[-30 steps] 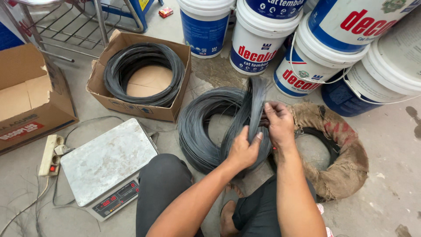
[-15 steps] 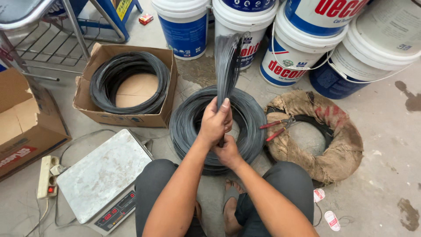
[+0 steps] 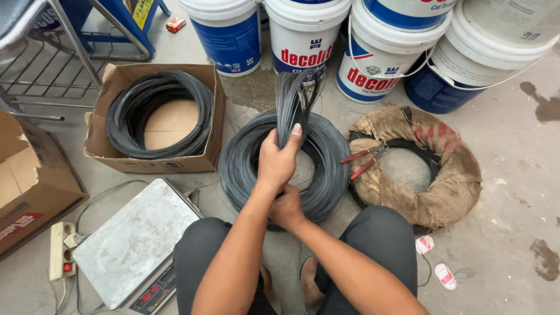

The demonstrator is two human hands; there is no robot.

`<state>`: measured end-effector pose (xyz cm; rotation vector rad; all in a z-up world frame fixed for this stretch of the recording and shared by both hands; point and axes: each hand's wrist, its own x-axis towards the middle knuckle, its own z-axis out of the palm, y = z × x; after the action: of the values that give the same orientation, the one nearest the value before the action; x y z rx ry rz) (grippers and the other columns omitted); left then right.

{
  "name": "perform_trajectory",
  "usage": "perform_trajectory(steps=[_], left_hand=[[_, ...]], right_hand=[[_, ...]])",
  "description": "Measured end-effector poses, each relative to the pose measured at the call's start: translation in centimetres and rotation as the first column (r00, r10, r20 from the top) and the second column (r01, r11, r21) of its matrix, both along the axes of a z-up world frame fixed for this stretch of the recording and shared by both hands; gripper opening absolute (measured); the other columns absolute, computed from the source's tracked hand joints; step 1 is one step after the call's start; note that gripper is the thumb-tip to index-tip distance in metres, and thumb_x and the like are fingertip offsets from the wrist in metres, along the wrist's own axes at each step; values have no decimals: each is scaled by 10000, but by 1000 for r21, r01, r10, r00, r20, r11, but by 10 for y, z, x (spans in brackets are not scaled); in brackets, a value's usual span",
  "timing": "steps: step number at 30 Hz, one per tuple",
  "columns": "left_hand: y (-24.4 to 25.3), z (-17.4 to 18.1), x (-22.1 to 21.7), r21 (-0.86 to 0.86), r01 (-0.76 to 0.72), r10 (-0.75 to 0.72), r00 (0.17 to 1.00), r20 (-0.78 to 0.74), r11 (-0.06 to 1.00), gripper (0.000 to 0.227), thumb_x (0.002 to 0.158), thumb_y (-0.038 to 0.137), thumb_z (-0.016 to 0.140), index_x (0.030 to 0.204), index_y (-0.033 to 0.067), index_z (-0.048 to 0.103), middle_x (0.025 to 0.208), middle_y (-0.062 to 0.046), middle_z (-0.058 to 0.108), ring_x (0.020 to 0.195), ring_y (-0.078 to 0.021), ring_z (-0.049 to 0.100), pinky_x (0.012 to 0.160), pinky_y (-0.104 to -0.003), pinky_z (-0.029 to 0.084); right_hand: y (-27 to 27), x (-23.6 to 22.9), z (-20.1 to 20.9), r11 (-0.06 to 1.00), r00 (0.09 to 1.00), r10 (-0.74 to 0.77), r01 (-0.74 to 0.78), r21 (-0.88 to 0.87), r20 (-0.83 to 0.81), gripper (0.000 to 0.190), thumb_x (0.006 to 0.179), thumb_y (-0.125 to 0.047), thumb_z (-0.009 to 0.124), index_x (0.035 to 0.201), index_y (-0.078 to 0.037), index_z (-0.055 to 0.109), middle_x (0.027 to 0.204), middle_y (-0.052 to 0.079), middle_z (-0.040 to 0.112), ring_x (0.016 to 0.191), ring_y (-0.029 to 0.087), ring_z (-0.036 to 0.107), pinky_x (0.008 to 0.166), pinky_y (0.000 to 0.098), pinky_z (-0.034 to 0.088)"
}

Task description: The person sits on the floor and handles a coil of wire, using pliers to cut a section from the roll. The cut wire is then placed onto a digital scale to measure its weight.

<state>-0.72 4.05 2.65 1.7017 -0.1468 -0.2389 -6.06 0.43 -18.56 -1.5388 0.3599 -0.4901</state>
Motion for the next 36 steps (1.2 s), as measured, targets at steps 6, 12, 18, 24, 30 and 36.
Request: perform_trajectory(steps=[6,12,18,24,30,36], left_hand=[[3,-18,10,-29,-68,71,990,124,997,416,900,408,463,744,36,562,605,-201,523,655,-320,557,638,-404,438],[6,-10,13,-156,-150,166,982,93,976,413,919,381,435,621,101,499,475,-57,482,537,-195,509,567,-313,425],[11,-15,13,-130,-148,162,981,104,980,397,922,337,455,622,79,486,475,-63,474,545,-190,482,574,-329,419],[16,-14,9,-208,-193,207,977,48,959,387,924,366,443,618,130,455,434,8,407,374,-111,432,385,-215,362],[28,7,6,-350,-180,209,977,48,919,360,944,314,415,638,126,433,408,-14,328,287,-118,390,281,-217,313],[30,1,8,-247,-130,191,951,243,960,393,947,298,425,605,104,445,392,-33,383,359,-132,440,375,-227,355]], right_hand=[[-2,-2,40,964,965,182,-213,-159,-190,389,505,-269,825,752,-43,627,683,147,636,716,297,645,630,410,494],[-6,-5,67,961,962,213,-238,-139,-170,197,632,-174,721,771,-87,613,654,82,613,671,177,603,627,288,489],[5,-10,83,932,941,286,-317,-176,-181,145,724,-178,618,808,-63,591,718,171,622,753,274,632,616,399,482],[17,-7,56,931,958,268,-286,-229,-107,136,685,-214,655,717,-102,586,648,120,604,643,241,602,562,344,468],[10,-13,80,810,950,300,-304,-501,-91,566,535,-248,734,1040,-68,553,986,153,589,1016,348,548,849,432,454],[-35,-6,64,788,819,110,-417,-453,-563,461,667,-84,586,1127,-94,562,1038,158,580,1030,388,540,885,482,435]])
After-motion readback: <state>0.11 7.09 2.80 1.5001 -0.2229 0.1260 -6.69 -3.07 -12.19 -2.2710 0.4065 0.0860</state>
